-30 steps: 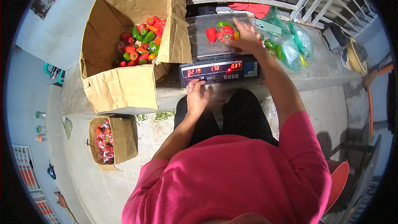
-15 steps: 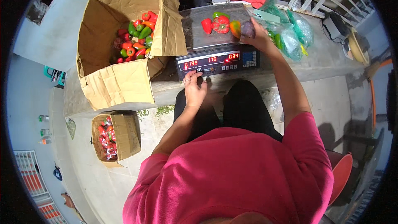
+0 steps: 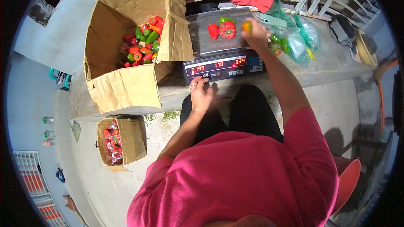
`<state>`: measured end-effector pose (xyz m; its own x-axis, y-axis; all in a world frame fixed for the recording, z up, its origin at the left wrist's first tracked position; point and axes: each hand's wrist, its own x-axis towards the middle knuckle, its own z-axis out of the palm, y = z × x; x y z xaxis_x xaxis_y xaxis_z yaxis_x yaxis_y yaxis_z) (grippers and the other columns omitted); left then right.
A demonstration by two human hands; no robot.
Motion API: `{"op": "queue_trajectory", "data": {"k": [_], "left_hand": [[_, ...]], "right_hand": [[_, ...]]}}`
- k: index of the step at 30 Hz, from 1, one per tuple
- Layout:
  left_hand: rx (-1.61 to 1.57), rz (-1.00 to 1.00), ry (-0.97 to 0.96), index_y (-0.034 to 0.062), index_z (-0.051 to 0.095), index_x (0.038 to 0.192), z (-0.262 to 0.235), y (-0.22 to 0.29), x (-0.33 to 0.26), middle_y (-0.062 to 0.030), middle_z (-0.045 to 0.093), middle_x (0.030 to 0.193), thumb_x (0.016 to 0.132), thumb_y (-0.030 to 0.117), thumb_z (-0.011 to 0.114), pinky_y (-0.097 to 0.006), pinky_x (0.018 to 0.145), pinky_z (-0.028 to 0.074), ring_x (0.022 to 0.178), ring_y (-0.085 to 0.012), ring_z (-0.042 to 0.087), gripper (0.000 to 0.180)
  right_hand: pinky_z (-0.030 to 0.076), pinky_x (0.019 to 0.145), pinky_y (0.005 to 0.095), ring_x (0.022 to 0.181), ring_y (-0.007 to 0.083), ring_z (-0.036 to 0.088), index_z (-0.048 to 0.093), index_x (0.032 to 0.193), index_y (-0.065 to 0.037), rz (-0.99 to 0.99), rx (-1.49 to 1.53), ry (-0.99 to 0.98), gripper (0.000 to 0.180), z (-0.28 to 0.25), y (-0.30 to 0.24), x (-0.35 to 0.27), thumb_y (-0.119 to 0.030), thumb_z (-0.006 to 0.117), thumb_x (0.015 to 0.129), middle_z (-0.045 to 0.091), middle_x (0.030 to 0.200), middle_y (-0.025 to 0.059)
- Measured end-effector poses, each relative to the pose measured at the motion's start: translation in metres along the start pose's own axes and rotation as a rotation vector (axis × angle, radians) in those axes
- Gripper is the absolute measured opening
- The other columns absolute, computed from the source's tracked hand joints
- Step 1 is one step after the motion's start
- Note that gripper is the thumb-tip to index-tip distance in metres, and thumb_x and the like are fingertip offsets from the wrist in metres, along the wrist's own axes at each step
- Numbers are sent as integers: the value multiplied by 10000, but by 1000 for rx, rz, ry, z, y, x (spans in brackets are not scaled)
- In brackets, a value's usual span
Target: The person selects red and green bell peppers from a cardboard box and places them on a digital scale to weigh them. They then transfer the peppers into clear plastic bags, tie the bags closed, and place the packaged peppers into a smaller cardboard box.
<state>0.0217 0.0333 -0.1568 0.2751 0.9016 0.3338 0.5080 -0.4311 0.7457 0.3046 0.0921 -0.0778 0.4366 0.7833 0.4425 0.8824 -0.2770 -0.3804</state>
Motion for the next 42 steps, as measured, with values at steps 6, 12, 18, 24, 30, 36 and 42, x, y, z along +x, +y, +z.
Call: {"op": "queue_trajectory", "data": {"k": [6, 12, 18, 24, 30, 36, 42], "left_hand": [[53, 46, -10, 55, 585, 936, 1, -4, 1, -159, 495, 1072, 669, 103, 624, -397, 878, 384, 1008, -336, 462, 274], [28, 29, 6, 43, 591, 929, 3, 4, 1, -159, 500, 1052, 673, 85, 622, -378, 868, 383, 996, -323, 472, 261], [30, 37, 19, 41, 592, 922, 1, 0, 1, -161, 497, 1056, 665, 84, 617, -385, 866, 381, 989, -331, 470, 262], [17, 36, 23, 27, 591, 908, 2, 2, 1, -162, 497, 1038, 668, 70, 617, -374, 870, 376, 986, -324, 473, 245], [8, 30, 28, 33, 593, 912, 2, -3, -1, -167, 496, 1054, 671, 88, 624, -382, 874, 375, 993, -328, 471, 249], [1, 18, 34, 20, 595, 904, -1, 6, 1, -166, 509, 1030, 671, 65, 614, -367, 870, 381, 993, -320, 481, 238], [-17, -21, 33, 27, 593, 920, -4, 9, 1, -165, 510, 1038, 672, 61, 608, -367, 883, 378, 1004, -323, 479, 250]], "right_hand": [[337, 816, 468, 938, 326, 539, 481, 1120, -135, 82, 264, 280, 450, -28, 26, -19, -244, 589, 697, 584, 985, 129], [336, 804, 434, 966, 312, 541, 480, 1112, -125, 173, 245, 275, 466, -33, 62, -35, -253, 635, 691, 583, 1016, 135], [331, 806, 437, 977, 297, 543, 482, 1107, -125, 173, 270, 225, 457, -32, 60, -32, -272, 631, 701, 586, 1013, 128], [358, 796, 424, 963, 300, 549, 491, 1103, -131, 64, 226, 225, 444, -24, 53, -33, -274, 621, 704, 581, 1007, 122], [393, 783, 420, 934, 333, 540, 520, 1103, -166, -5, 225, 234, 401, -32, 36, -32, -198, 587, 709, 570, 969, 154], [396, 857, 411, 992, 378, 470, 654, 980, -184, -425, 226, 123, 300, 0, 57, 14, -132, 553, 703, 529, 932, 221], [371, 925, 389, 1063, 350, 437, 680, 960, -211, -301, 97, -132, 278, -7, 16, 69, -226, 598, 694, 479, 1064, 213]]}}
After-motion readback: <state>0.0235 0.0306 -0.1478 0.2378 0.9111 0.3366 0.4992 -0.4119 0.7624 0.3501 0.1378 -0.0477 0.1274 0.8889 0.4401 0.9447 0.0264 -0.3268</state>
